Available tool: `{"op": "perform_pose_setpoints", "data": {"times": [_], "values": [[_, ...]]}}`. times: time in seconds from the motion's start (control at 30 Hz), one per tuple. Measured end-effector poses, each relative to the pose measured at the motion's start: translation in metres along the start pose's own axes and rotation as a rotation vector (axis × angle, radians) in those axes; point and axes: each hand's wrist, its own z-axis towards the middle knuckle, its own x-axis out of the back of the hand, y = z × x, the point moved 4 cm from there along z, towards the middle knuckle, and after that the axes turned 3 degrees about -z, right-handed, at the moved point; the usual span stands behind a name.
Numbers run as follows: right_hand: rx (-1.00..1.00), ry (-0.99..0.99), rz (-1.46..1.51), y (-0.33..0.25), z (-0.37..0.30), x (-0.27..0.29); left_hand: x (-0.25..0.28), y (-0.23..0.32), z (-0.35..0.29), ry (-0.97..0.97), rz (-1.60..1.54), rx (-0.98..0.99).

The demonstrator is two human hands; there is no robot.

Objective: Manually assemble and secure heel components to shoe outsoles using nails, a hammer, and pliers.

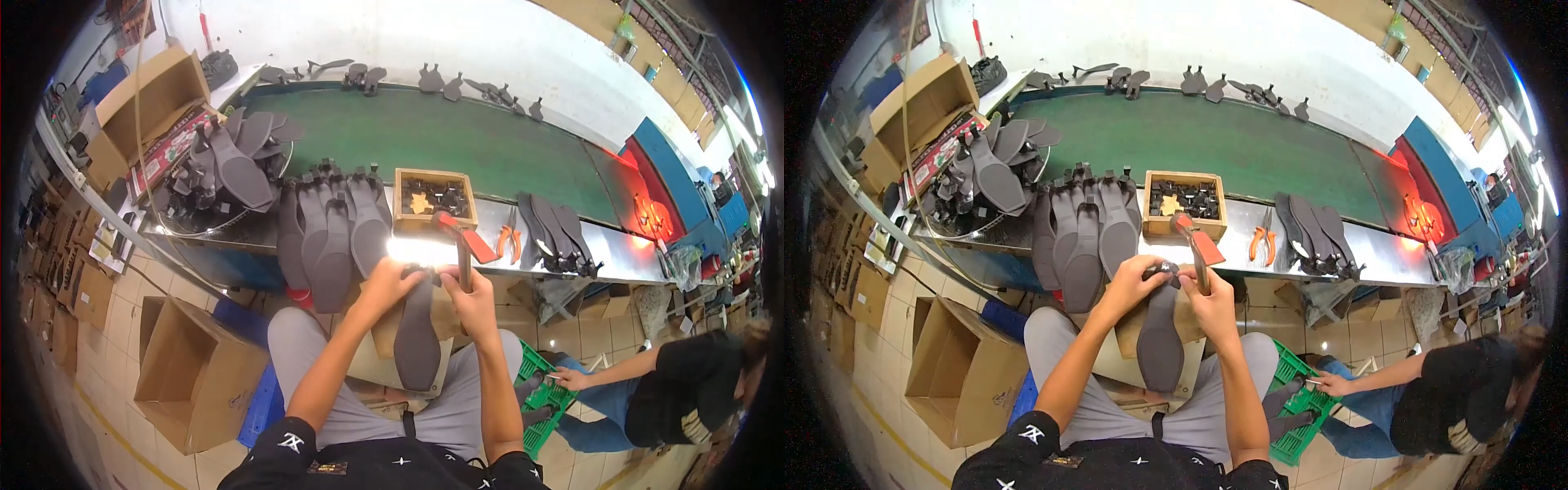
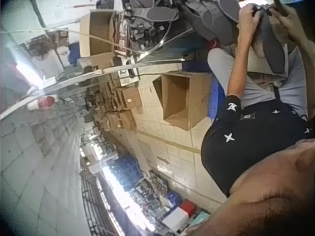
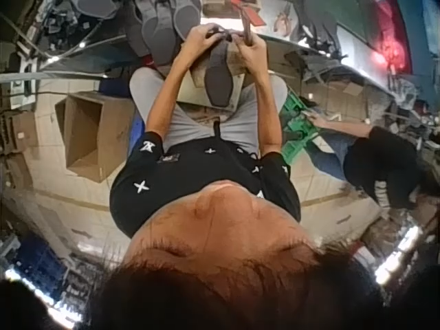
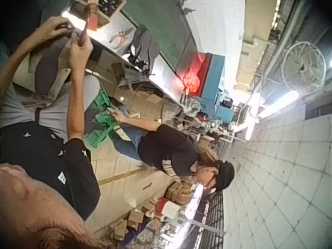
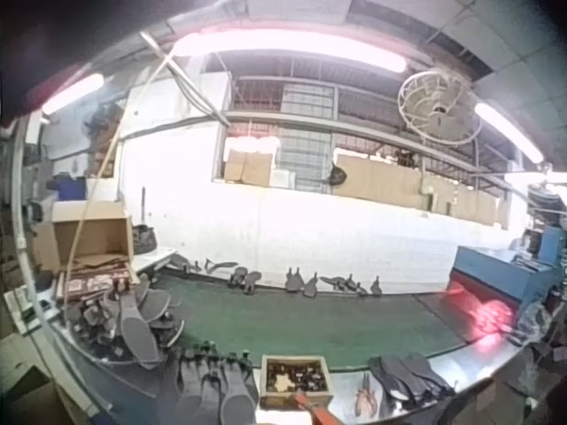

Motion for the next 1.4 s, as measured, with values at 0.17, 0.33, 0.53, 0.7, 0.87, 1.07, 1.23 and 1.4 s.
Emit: {"op": "perform_pose_setpoints", "data": {"times": [0.17,0.33,0.53,0.7,0.87,1.07,1.23,1.4], "values": [[-0.049,-0.024,-0.007,-0.005,0.004,0.004,0.008,0.034,-0.022,0.049,0.124,-0.107],[-0.115,-0.149,-0.068,0.006,0.015,-0.007,0.005,0.028,-0.026,0.045,0.119,-0.119],[0.058,-0.179,-0.323,-0.005,0.024,-0.009,0.003,0.019,-0.03,0.069,0.087,-0.106],[0.045,-0.184,-0.358,0.0,0.027,-0.006,0.002,0.021,-0.03,0.012,0.059,-0.049],[0.053,-0.203,-0.435,-0.019,0.017,-0.011,0.008,0.028,-0.029,0.001,-0.028,-0.029],[0.288,-0.171,-0.589,-0.021,0.014,-0.009,0.007,0.026,-0.019,-0.005,-0.204,0.016],[0.098,0.059,-0.096,-0.03,-0.025,-0.001,0.007,0.017,-0.018,0.011,-0.192,-0.073],[-0.002,0.078,-0.163,-0.045,-0.097,0.009,0.008,0.022,-0.02,-0.021,-0.242,0.012]]}}
